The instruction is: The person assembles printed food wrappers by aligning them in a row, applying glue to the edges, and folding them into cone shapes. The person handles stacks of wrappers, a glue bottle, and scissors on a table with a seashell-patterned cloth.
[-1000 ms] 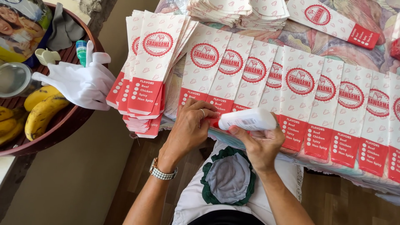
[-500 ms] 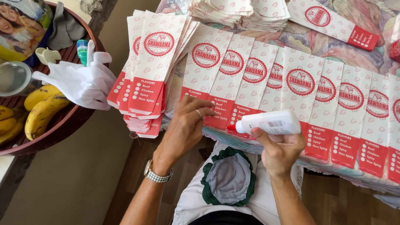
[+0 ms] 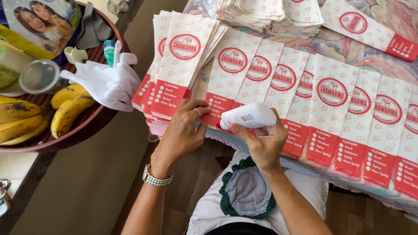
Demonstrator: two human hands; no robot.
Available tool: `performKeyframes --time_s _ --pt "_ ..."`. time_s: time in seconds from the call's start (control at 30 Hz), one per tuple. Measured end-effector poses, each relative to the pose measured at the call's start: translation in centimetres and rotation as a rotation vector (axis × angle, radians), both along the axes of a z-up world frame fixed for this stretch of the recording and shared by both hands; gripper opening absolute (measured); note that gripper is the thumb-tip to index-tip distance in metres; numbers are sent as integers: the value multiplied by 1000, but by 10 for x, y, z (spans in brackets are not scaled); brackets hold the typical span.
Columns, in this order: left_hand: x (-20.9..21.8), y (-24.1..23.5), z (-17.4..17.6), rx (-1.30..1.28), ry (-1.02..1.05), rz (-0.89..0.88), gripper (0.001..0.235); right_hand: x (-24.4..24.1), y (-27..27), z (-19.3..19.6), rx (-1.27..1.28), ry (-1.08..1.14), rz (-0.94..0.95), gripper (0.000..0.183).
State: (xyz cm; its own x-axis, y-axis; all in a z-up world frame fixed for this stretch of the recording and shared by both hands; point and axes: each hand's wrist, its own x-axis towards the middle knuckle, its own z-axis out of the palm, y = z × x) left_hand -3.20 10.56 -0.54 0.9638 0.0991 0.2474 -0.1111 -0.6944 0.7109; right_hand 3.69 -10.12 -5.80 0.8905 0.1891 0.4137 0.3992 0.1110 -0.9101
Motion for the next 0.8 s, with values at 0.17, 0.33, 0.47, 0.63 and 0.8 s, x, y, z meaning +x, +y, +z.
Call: performKeyframes --time_s 0.17,0.33,0.47,0.63,0.8 --pt "0 2 0 -43 41 -12 36 1 28 4 28 8 43 47" --pt "0 4 -1 -58 68 -13 38 8 32 -1 26 8 70 44" --pt "-1 3 1 -72 44 -10 32 2 4 11 -17 39 43 45" --pt "3 -4 -3 -97 32 63 26 4 -15 4 -25 -7 7 47" --pt "4 -7 -6 -115 33 121 23 2 -5 1 -31 3 -1 48"
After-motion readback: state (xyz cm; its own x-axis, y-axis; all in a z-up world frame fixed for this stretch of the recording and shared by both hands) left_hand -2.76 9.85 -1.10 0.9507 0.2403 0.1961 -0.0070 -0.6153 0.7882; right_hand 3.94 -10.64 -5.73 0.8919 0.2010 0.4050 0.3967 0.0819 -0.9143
